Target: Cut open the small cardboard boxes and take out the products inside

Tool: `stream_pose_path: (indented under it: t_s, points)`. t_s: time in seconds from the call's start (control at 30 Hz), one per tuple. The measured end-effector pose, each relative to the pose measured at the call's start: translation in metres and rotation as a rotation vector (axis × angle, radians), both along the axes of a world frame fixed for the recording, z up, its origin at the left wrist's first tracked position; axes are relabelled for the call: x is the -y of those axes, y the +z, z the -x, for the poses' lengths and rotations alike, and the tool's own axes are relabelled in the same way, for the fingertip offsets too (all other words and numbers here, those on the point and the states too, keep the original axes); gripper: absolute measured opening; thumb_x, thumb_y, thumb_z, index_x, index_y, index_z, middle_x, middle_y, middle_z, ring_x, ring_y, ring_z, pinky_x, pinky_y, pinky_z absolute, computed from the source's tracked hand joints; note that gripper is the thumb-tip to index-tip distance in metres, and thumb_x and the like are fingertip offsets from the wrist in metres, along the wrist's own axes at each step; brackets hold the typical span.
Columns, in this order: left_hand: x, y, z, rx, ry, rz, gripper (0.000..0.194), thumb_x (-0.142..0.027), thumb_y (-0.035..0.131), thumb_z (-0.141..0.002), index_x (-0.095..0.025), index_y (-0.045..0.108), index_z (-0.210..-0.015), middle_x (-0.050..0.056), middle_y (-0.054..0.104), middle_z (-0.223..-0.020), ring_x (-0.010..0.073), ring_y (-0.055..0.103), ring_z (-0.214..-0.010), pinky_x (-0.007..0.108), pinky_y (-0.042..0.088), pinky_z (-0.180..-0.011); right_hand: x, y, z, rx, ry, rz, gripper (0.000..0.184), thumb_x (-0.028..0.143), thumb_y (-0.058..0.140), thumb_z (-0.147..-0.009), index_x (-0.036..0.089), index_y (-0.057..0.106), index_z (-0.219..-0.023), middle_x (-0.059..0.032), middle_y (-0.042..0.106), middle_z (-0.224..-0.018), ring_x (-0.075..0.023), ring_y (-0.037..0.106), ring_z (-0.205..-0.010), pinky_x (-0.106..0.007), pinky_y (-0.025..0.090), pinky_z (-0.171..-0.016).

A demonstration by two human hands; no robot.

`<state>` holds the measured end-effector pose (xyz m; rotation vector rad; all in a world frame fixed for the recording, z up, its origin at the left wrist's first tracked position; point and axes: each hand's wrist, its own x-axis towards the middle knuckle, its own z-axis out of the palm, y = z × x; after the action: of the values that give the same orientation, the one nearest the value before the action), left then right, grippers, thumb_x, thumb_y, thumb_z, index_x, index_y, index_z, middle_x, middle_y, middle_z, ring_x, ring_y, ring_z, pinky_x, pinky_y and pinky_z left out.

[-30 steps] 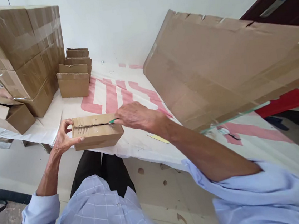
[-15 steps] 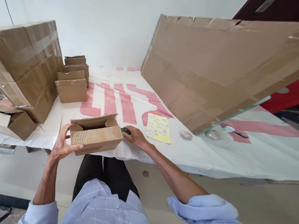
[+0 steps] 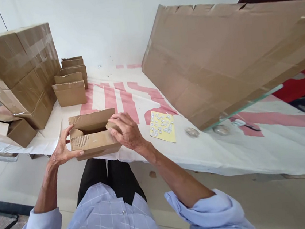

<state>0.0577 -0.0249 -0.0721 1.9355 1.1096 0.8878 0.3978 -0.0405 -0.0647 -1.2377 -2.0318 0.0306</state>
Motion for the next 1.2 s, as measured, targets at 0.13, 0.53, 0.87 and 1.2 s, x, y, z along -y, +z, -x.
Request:
stream_pose_path:
  t_s: [0.13, 0.53, 0.87, 1.2]
  points:
    - [0.001, 0.004, 0.002, 0.033, -0.026, 0.032, 0.121, -0.077, 0.094, -0.071, -0.031, 0.044, -0.171, 0.018, 0.044, -0.175, 0.0496, 0.046, -0.16, 0.065, 0.053, -0.123, 0.011, 0.009, 0.009, 0.18, 0.172, 0.075, 0.032, 0.041, 0.072, -0.106, 0.018, 0.078, -0.127, -0.0172, 0.077, -0.125, -0.0345, 0.066, -0.123, -0.052, 0.054, -0.109]
    - [0.0, -0.002, 0.013, 0.164, -0.159, 0.128, 0.12, -0.091, 0.087, -0.068, -0.035, 0.055, -0.169, 0.016, 0.043, -0.178, 0.0528, 0.046, -0.16, 0.063, 0.052, -0.124, 0.088, -0.023, 0.005, 0.207, 0.109, -0.165, 0.028, 0.014, 0.055, -0.109, 0.028, 0.079, -0.112, -0.0101, 0.079, -0.109, -0.0258, 0.07, -0.099, -0.047, 0.057, -0.09]
    - [0.013, 0.001, 0.002, 0.011, -0.077, 0.052, 0.128, -0.065, 0.103, -0.066, -0.038, 0.042, -0.175, 0.015, 0.038, -0.178, 0.0491, 0.042, -0.163, 0.064, 0.056, -0.123, 0.077, 0.0, 0.012, 0.107, 0.223, 0.042, 0.032, 0.026, 0.053, -0.113, 0.022, 0.071, -0.086, -0.0087, 0.074, -0.094, -0.0222, 0.066, -0.089, -0.037, 0.055, -0.085]
    - [0.012, 0.0, 0.001, 0.023, -0.068, 0.049, 0.125, -0.064, 0.103, -0.068, -0.037, 0.042, -0.174, 0.015, 0.039, -0.176, 0.0488, 0.043, -0.163, 0.065, 0.056, -0.122, 0.002, 0.058, 0.037, 0.466, 0.212, 0.508, 0.025, 0.026, 0.076, -0.102, 0.018, 0.076, -0.126, -0.012, 0.074, -0.126, -0.028, 0.071, -0.115, -0.037, 0.052, -0.098]
